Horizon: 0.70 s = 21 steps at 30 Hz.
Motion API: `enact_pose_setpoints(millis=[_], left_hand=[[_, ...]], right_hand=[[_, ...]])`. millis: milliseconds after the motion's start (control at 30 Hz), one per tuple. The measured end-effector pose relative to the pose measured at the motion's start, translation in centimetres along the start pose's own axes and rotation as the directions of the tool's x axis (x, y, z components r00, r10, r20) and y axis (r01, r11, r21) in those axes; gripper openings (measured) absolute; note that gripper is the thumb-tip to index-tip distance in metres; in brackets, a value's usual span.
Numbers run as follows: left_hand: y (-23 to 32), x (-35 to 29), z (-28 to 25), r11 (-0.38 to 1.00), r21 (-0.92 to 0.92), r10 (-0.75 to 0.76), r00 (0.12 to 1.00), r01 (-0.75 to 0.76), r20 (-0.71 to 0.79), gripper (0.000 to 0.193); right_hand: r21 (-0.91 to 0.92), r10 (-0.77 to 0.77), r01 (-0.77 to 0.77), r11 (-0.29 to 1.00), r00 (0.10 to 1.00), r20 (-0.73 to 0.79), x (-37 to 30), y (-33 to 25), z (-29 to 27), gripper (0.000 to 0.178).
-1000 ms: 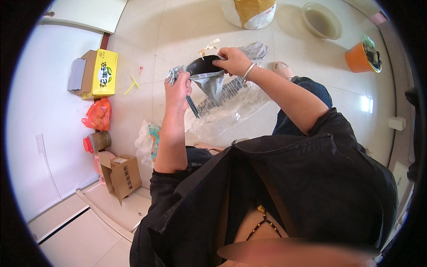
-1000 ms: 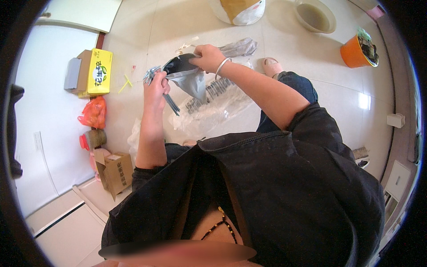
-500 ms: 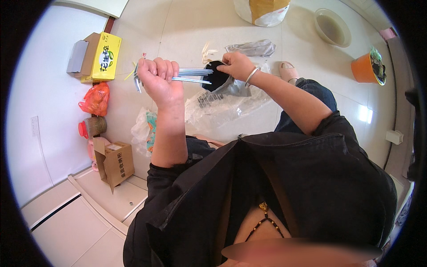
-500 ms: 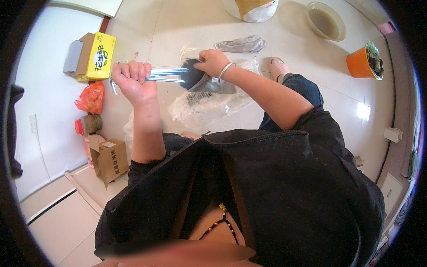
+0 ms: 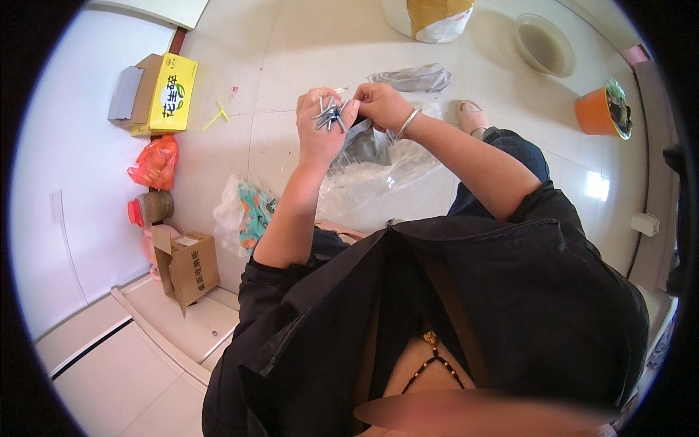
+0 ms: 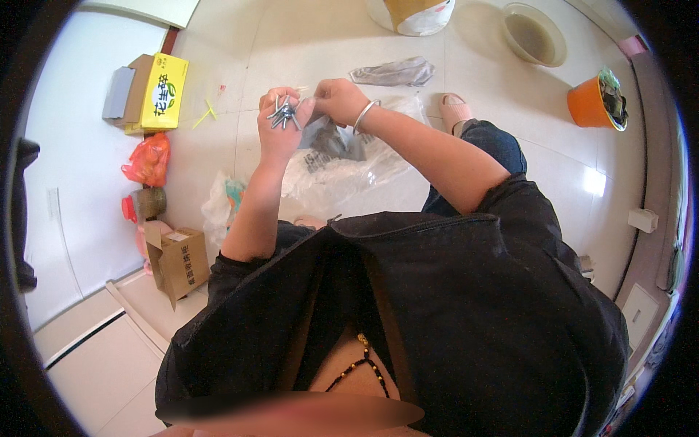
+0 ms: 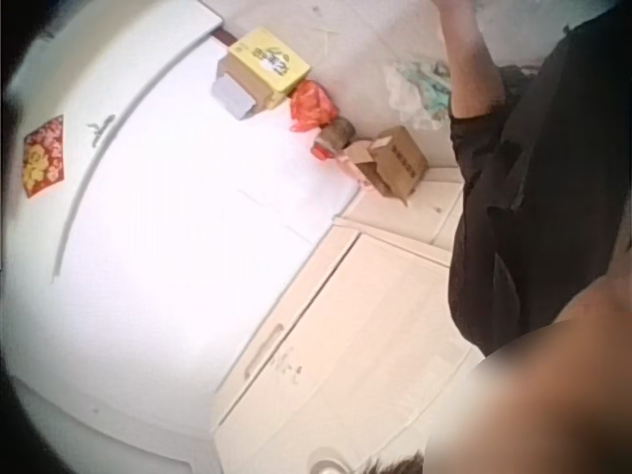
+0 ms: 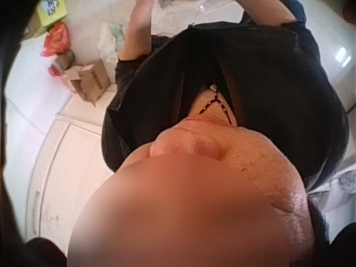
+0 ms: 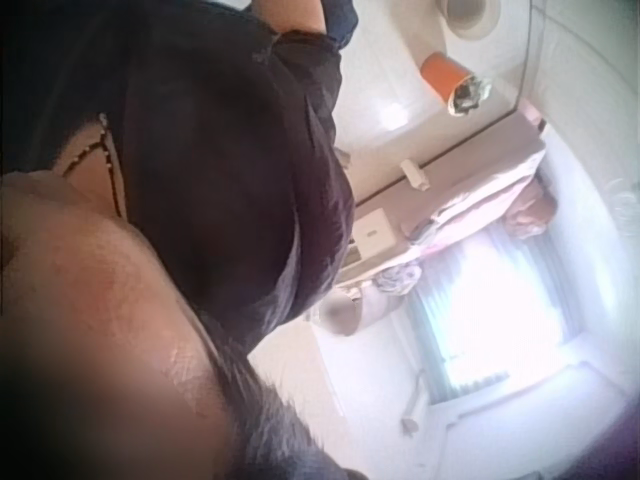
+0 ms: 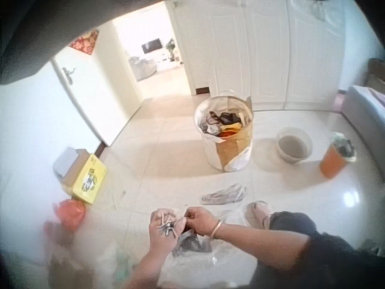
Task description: The person sits on the floor and sorts through various plastic bags and packages. They open a black plastic bag, remove items, and place them into a bucket. They also open a small grey package, remove a metal tool, and place the empty package into the bucket.
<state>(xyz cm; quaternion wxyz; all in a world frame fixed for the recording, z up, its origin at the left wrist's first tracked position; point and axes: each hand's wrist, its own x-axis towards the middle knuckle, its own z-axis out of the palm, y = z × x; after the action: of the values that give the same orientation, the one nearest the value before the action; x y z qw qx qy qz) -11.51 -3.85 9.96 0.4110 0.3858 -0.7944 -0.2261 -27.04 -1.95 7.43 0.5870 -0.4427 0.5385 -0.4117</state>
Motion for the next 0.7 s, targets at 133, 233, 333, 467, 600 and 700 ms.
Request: enact_pose_setpoints(millis=[133, 233, 333, 467, 600, 700], left_hand=[[-0.2, 0.1, 0.1, 0.998, 0.044, 0.048, 0.997, -0.051, 0.064, 0.022], [-0.1, 0.4, -0.6, 0.965, 0.197, 0.141, 0.976, -0.172, 0.163, 0.035], [-0.1, 0.7, -2.2, 0.969, 0.246, -0.061, 0.934, -0.029, 0.351, 0.051], [-0.5, 0.9, -3.6, 0.969, 0.164, -0.243, 0.846, 0.186, 0.475, 0.052], [-1.1, 0.9, -3.8, 0.861, 0.123, -0.499, 0.775, 0.494, 0.388, 0.036], [-1.4, 1.1, -3.8, 0.878, 0.079, -0.473, 0.828, 0.472, 0.300, 0.030]], right_hand=[[0.105, -0.009, 0.013, 0.994, 0.999, -0.036, 0.0, -0.6, -0.9, 0.015], [0.154, -0.033, 0.037, 0.987, 0.999, -0.033, 0.1, -0.9, -1.4, 0.016], [0.088, -0.041, 0.047, 0.995, 0.996, -0.076, 0.3, -0.8, -1.8, 0.020], [0.017, -0.018, 0.019, 1.000, 0.998, -0.057, 0.4, -0.2, -1.8, 0.022], [0.039, -0.001, 0.004, 0.999, 0.998, -0.055, 0.3, -0.1, -1.6, 0.021], [0.021, 0.015, -0.013, 1.000, 0.998, -0.066, 0.3, -0.4, -1.7, 0.021]])
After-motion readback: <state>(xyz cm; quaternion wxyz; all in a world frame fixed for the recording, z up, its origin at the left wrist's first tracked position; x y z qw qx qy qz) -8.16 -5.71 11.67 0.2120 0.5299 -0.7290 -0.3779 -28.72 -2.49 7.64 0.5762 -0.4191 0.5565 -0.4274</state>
